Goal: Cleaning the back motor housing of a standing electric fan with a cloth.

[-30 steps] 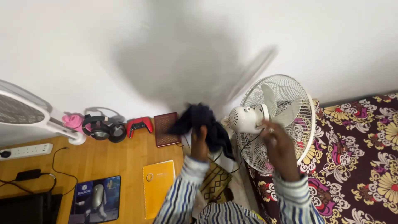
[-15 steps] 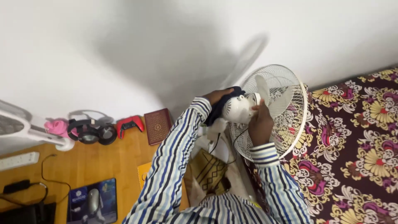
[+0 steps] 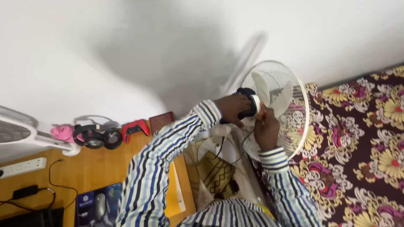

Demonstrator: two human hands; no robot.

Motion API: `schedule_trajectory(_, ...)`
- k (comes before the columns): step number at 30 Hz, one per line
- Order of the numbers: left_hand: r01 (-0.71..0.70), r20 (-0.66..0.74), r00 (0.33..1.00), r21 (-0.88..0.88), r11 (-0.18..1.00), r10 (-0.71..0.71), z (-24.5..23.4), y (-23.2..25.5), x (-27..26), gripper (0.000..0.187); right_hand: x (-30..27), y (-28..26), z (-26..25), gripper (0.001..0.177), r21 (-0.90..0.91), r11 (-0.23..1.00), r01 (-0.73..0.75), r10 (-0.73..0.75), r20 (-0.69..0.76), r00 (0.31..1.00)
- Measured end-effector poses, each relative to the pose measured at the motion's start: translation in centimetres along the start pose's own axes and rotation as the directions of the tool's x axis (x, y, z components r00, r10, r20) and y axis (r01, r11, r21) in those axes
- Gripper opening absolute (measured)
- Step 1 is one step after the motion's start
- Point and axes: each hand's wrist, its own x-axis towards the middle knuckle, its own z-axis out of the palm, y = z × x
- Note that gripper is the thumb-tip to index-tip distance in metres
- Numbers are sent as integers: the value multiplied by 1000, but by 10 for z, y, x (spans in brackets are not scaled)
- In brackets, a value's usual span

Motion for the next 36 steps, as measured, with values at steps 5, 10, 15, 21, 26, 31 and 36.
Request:
schedule_trajectory(5,-103,124,991,445,890,53,0,18,11,85,1,1,0,28,-42,994,97,-99,-48,994)
schedule_trajectory(10,-182,-94,960,509,842,265,59,2,-7,44,-14,27,4,13,-85,996,-4,-6,-111,994)
schedule_trajectory(15,-170,-106,952,596,785,287,62,16,-32,26,1,5,-1,33,-15,1000,25,-27,-91,996)
schedule_trajectory(21,29,-331,901,690,723,279,61,20,-9,37,6,18,7,35,-126,987,100,-111,-77,991)
schedule_trajectory(26,158,-34,984,623,766,-175,41,53,18,73,3,36,0,29,-163,986,23,-29,-30,999)
schedule_trajectory(31,238,-268,958,539,808,-104,53,40,30,51,16,43,-6,30,-184,978,94,-111,-84,990)
schedule_trajectory(36,88,-555,807,448,890,200,82,9,-3,25,6,34,-4,30,-172,984,51,-58,-33,998)
